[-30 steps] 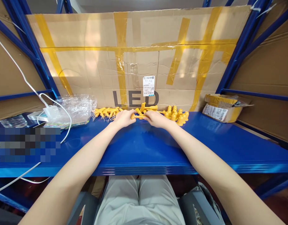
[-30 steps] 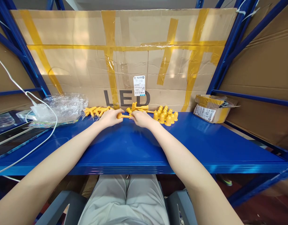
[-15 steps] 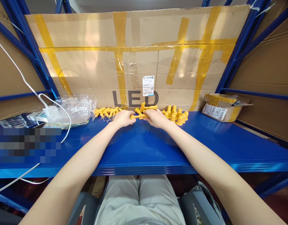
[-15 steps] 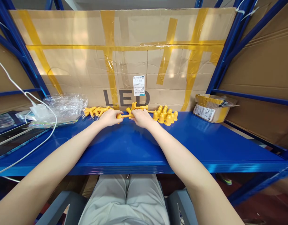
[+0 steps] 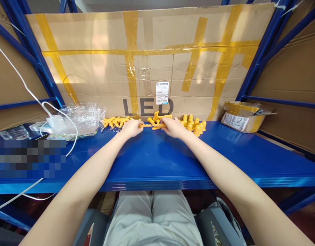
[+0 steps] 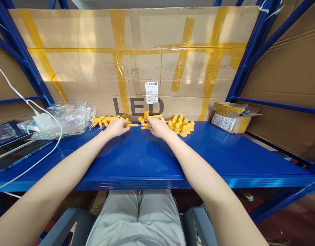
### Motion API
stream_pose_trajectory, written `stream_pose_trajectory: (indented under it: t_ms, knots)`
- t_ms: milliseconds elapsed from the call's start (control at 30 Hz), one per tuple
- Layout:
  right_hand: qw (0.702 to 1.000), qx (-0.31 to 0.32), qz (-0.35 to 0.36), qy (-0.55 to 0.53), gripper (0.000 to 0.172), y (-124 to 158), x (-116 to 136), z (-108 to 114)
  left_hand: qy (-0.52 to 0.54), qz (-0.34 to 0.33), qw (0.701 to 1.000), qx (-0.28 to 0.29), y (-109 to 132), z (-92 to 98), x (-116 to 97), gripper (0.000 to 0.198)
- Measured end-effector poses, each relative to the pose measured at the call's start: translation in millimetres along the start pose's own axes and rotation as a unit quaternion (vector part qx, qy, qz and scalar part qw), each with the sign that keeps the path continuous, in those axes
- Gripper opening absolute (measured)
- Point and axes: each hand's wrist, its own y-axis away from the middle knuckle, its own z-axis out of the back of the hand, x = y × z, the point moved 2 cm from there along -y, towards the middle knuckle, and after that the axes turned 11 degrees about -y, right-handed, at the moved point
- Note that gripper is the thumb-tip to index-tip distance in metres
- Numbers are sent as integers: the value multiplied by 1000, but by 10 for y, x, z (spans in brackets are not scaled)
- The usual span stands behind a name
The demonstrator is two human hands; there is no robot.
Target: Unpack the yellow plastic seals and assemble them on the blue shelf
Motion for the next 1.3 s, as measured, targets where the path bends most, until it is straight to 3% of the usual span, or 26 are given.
stream_pose_trajectory:
  t_ms: [267,433,633,767,900,1133,1300]
  knots:
    - [1000,-2,8,-21,16,-12,18,-2,9,154,986,-59,-8,-6,266,46]
    - [1000,-5,-13,-9,11,-13,-42,6,43,171,980,-91,-14,-105,511,63]
    - [996,-56,-66,-22,14,-19,-176,102,34,212,976,-48,-34,-341,720,64]
    - [989,-106,-99,-30,18,-29,-340,185,26,205,978,-2,-46,-473,753,64]
    - [974,-125,-175,-69,15,-10,-513,257,10,206,979,1,-60,-499,747,59]
    - [948,-103,-288,-86,14,46,-694,335,4,199,980,2,-100,-506,715,49]
    - [947,-1,-307,-98,23,65,-706,297,32,196,979,55,-94,-588,711,65]
